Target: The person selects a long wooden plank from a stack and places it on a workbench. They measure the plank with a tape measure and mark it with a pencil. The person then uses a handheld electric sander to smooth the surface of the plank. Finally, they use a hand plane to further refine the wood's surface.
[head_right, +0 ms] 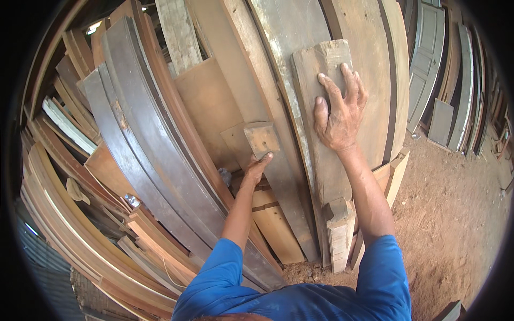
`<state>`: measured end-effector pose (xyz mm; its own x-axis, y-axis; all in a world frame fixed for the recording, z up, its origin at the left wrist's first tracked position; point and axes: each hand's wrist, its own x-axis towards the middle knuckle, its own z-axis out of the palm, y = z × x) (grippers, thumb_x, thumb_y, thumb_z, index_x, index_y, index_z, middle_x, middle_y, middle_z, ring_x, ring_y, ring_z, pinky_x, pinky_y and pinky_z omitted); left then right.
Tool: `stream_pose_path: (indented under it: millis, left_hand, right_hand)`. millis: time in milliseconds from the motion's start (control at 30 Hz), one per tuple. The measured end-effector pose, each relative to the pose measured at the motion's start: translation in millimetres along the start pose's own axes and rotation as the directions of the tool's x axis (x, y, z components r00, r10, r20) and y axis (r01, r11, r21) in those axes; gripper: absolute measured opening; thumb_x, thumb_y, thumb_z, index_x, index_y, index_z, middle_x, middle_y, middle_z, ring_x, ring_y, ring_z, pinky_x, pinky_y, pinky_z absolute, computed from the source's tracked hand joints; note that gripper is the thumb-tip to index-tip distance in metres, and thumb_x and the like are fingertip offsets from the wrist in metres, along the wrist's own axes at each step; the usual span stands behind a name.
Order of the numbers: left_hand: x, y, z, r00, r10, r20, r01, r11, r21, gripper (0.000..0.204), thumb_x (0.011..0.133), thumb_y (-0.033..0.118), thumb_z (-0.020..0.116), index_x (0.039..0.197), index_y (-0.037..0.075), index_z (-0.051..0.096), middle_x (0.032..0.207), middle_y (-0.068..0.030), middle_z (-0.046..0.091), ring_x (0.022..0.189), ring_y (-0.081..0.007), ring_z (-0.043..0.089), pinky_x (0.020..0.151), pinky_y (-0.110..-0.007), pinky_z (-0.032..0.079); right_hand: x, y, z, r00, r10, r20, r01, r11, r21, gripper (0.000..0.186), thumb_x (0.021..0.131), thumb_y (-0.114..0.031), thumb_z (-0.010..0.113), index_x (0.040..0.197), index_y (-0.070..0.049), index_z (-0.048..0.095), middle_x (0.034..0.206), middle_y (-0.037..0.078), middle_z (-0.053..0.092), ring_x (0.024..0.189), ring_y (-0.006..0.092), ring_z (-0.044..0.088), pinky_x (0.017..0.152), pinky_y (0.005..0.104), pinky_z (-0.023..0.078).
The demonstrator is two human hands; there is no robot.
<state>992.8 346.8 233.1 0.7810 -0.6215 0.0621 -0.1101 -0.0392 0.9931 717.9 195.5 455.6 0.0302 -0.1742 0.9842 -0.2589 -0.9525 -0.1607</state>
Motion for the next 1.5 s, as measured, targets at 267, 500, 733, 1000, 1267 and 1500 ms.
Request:
stream_pose_path:
  millis: [267, 500, 733, 1000, 1267, 1500]
  left_hand:
    - [-42, 41, 61, 0.999, 0.040, -0.024, -0.038, 0.994, 0.099, 0.088, 0.077, 0.036, 0.082, 0.143, 0.002, 0.034, 0.130, -0.0147, 0.056, 0.117, -0.0230, 0.055, 0.099, -0.034, 0.044]
    - [-6, -25, 75, 0.980, 0.193, -0.054, -0.165, 0.930, 0.328, 0.095, 0.077, 0.040, 0.080, 0.144, -0.001, 0.026, 0.133, -0.0180, 0.051, 0.121, -0.0266, 0.052, 0.102, -0.036, 0.042]
    - [-33, 10, 80, 0.958, 0.278, -0.074, -0.239, 0.913, 0.332, 0.095, 0.075, 0.037, 0.082, 0.144, -0.003, 0.029, 0.136, -0.0224, 0.047, 0.125, -0.0329, 0.049, 0.105, -0.039, 0.040]
    - [-91, -63, 83, 0.975, 0.136, -0.176, -0.033, 0.870, 0.492, 0.108, 0.073, 0.047, 0.079, 0.149, -0.003, 0.020, 0.149, -0.0283, 0.031, 0.139, -0.0393, 0.032, 0.115, -0.043, 0.029]
    - [-282, -230, 37, 0.948, -0.224, 0.226, 0.161, 0.951, 0.265, 0.044, 0.089, 0.032, 0.066, 0.118, 0.001, 0.059, 0.112, -0.0131, 0.067, 0.103, -0.0210, 0.066, 0.089, -0.032, 0.052]
    - [-449, -245, -37, 0.826, -0.562, 0.047, 0.529, 0.800, 0.284, 0.019, 0.087, 0.020, 0.061, 0.093, 0.003, 0.067, 0.072, -0.0035, 0.063, 0.064, -0.0126, 0.059, 0.058, -0.029, 0.049]
  right_hand:
    - [1, 8, -3, 1.000, 0.015, -0.009, -0.015, 1.000, -0.016, 0.041, 0.084, -0.016, 0.056, 0.124, -0.015, 0.062, 0.146, 0.016, 0.038, 0.136, 0.0375, 0.030, 0.114, 0.0492, 0.023]
    - [3, -3, -2, 1.000, 0.014, -0.012, -0.014, 1.000, -0.005, 0.039, 0.086, -0.016, 0.054, 0.124, -0.015, 0.063, 0.146, 0.016, 0.039, 0.136, 0.0366, 0.031, 0.114, 0.0486, 0.023]
    - [3, -3, -4, 1.000, 0.004, -0.030, -0.004, 1.000, -0.014, 0.039, 0.086, -0.016, 0.053, 0.124, -0.014, 0.062, 0.144, 0.017, 0.041, 0.135, 0.0364, 0.033, 0.114, 0.0487, 0.023]
    - [0, -4, -4, 0.999, -0.007, -0.038, 0.005, 0.999, -0.047, 0.037, 0.089, -0.018, 0.053, 0.124, -0.014, 0.062, 0.144, 0.017, 0.041, 0.136, 0.0363, 0.033, 0.113, 0.0482, 0.024]
    - [-4, -2, 4, 0.993, -0.075, -0.085, 0.074, 0.997, -0.020, 0.036, 0.090, -0.019, 0.051, 0.124, -0.013, 0.062, 0.142, 0.020, 0.044, 0.133, 0.0362, 0.037, 0.111, 0.0478, 0.026]
    - [-8, 28, 9, 0.976, -0.167, -0.137, 0.165, 0.986, -0.031, 0.037, 0.093, -0.027, 0.051, 0.126, -0.011, 0.060, 0.135, 0.023, 0.050, 0.128, 0.0379, 0.043, 0.108, 0.0475, 0.029]
